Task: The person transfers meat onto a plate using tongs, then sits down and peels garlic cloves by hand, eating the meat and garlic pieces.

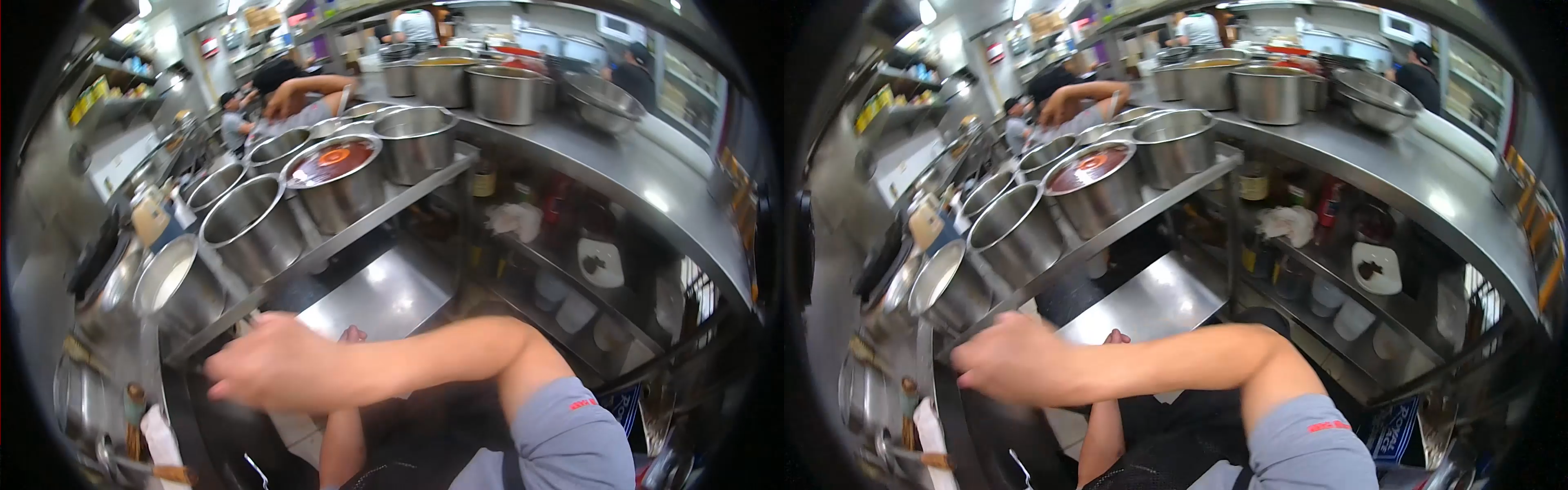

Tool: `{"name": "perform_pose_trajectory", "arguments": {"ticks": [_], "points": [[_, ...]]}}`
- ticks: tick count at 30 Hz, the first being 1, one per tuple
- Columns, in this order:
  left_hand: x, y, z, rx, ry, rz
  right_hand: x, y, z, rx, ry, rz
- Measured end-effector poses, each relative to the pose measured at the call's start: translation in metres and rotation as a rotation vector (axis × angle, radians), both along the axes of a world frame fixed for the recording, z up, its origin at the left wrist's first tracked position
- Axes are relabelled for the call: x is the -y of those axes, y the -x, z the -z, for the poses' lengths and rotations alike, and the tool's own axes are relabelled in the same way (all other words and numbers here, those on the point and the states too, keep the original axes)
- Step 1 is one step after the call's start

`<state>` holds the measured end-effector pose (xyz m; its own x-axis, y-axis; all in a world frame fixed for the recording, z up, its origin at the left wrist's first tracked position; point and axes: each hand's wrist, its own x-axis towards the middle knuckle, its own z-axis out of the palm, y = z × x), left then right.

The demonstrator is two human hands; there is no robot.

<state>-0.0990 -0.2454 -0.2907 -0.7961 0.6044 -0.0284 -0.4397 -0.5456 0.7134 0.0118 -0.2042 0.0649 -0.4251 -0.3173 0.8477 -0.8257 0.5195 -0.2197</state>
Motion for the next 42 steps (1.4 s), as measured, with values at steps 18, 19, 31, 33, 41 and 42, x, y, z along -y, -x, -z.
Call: {"name": "perform_pose_trajectory", "arguments": {"ticks": [18, 19, 31, 33, 41, 42], "points": [[-0.273, -0.068, -0.075, -0.431, 0.321, 0.742, -0.409, -0.27, 0.205, 0.514, 0.277, 1.829], [-0.286, -0.078, -0.074, -0.512, 0.318, 0.807, -0.427, -0.275, 0.202, 0.709, 0.289, 1.846], [-0.394, -0.176, -0.079, -1.24, 0.423, 1.253, -0.54, -0.296, 0.248, 0.909, -0.099, 1.793], [-0.398, -0.185, -0.08, -1.248, 0.409, 1.28, -0.549, -0.297, 0.254, 0.9, -0.089, 1.793], [-0.407, -0.204, -0.07, -1.375, 0.362, 1.278, -0.493, -0.324, 0.217, 0.524, 0.751, 1.546], [-0.407, -0.207, -0.066, -1.405, 0.346, 1.257, -0.473, -0.326, 0.205, 0.477, 1.061, 1.354]]}}
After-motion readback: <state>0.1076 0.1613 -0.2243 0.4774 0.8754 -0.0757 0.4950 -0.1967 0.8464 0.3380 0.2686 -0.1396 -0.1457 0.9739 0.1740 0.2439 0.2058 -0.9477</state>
